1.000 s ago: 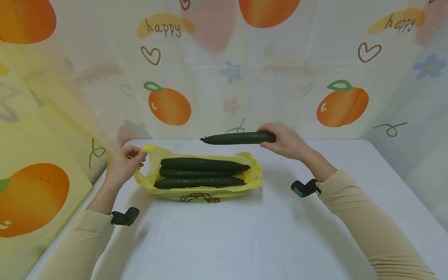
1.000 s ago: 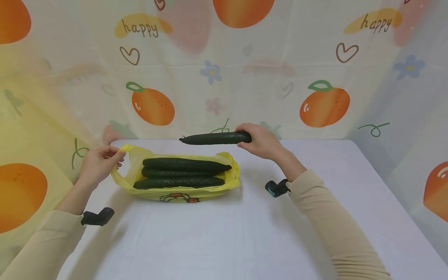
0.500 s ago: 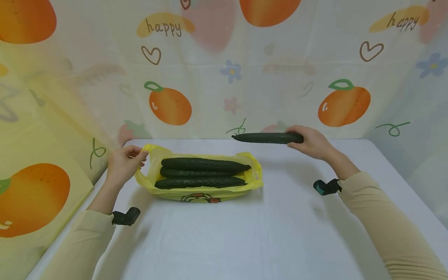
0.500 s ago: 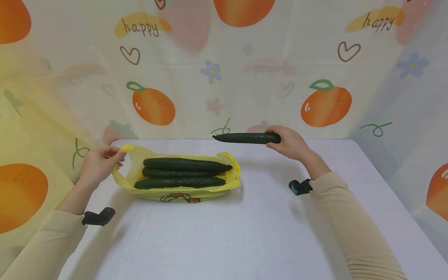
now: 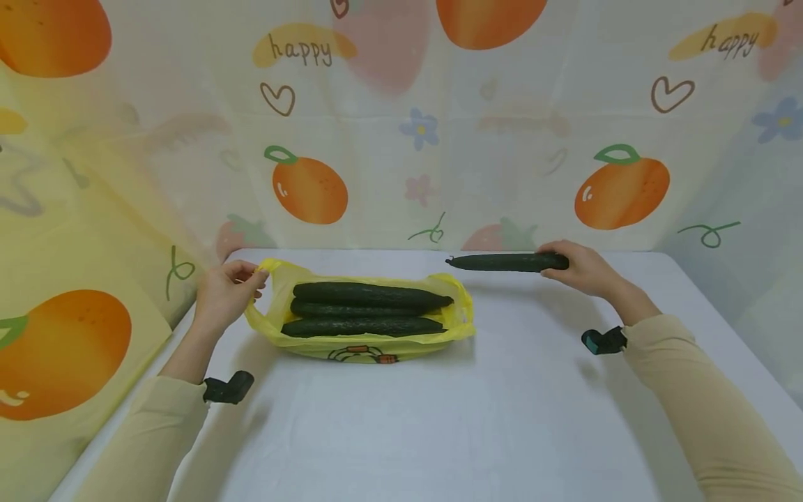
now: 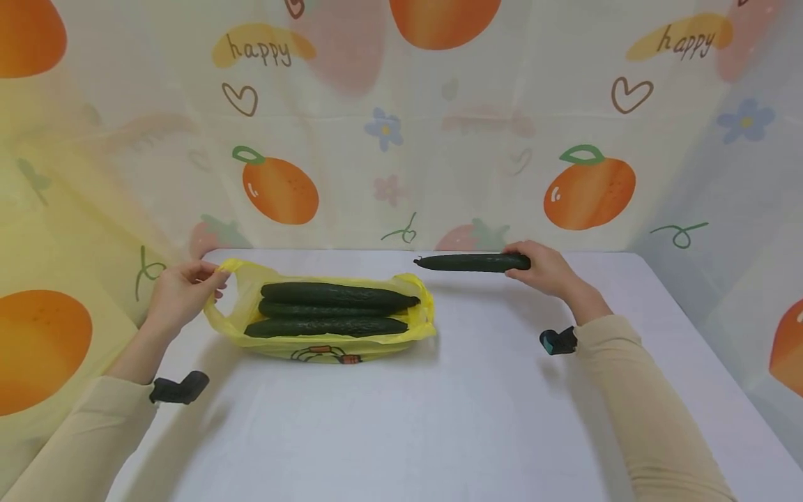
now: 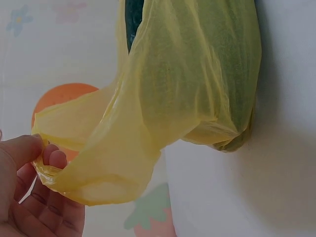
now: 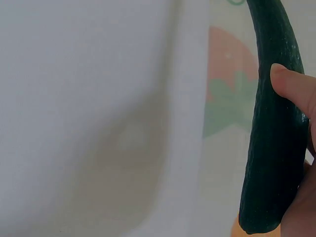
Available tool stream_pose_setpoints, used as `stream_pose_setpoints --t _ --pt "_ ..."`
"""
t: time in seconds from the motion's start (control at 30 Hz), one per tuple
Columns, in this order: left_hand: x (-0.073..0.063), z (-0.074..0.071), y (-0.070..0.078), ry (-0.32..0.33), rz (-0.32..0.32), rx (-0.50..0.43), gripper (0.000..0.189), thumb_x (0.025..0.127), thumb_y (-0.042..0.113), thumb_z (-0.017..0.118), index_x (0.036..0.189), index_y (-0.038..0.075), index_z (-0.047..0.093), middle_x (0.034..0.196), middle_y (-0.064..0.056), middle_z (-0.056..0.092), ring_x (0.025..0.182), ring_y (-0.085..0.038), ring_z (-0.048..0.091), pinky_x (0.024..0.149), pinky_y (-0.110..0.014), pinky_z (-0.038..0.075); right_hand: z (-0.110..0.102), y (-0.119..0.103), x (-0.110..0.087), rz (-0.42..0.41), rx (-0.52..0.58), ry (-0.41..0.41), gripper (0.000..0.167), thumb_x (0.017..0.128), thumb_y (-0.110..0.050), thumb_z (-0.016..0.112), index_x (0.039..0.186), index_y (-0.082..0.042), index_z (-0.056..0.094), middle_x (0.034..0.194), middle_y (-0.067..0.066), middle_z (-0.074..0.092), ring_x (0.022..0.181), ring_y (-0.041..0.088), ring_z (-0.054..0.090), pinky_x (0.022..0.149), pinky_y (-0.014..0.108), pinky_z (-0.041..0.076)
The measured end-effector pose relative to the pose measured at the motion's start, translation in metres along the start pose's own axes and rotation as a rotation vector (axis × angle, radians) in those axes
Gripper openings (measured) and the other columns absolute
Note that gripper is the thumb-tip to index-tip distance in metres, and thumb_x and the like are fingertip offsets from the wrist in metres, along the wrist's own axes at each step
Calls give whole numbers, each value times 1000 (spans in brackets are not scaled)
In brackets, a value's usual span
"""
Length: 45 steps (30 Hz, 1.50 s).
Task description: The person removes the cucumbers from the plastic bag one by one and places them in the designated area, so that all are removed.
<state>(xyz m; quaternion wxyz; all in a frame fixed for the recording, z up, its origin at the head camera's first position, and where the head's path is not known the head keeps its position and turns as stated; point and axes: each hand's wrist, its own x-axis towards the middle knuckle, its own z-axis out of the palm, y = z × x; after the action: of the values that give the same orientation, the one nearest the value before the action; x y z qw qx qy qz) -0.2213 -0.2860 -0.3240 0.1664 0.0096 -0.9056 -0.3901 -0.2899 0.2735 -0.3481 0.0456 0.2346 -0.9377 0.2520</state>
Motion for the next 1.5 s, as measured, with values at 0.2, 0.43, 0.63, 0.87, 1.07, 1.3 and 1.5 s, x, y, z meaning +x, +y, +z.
stream_pose_setpoints --t 0.2,0.43,0.63,0.87,1.07,1.3,1.5 --pt "0 0 -1 0 -6 6 27 88 24 62 92 -3 64 73 -3 66 54 2 58 51 -15 49 4 13 -4 22 22 -13 39 85 -14 66 119 1 54 120 24 54 106 37 49 93 55 38" --pt "1 0 -2 -7 -12 19 28 88 25 61 93 -2 64 74 -3 66 55 2 58 51 -15 48 8 31 -10 54 20 -37 38 87 -14 64 121 -2 53 122 24 52 105 37 48 92 56 38" --pt "2 -1 -2 -2 -16 35 27 88 27 61 92 0 64 71 2 65 55 1 58 50 -15 47 6 39 -12 60 2 -40 38 86 -13 64 121 -3 53 122 24 52 105 38 48 92 57 37" --pt "2 -1 -2 -3 -15 32 26 88 25 62 92 -1 64 74 -5 66 54 -1 59 50 -15 48 7 51 -16 73 8 -52 39 86 -14 64 121 -1 52 123 25 51 108 40 46 93 58 35" --pt "3 0 -2 -1 -20 40 25 88 25 61 91 0 64 73 -2 65 56 -5 61 51 -16 49 7 61 -19 75 -5 -62 39 85 -11 65 120 3 54 120 27 52 109 41 45 95 58 33" --pt "2 1 -5 0 -9 33 24 88 24 62 91 0 64 73 -2 65 54 0 58 50 -16 49 8 69 -20 141 -16 -109 43 87 -17 64 124 1 52 123 28 50 109 41 45 95 59 33" --pt "2 3 -4 -2 -4 16 25 87 23 63 92 -1 64 74 -4 66 53 3 57 51 -16 49 11 71 -21 178 2 -136 46 87 -18 63 126 1 50 127 29 47 114 43 42 97 60 31"
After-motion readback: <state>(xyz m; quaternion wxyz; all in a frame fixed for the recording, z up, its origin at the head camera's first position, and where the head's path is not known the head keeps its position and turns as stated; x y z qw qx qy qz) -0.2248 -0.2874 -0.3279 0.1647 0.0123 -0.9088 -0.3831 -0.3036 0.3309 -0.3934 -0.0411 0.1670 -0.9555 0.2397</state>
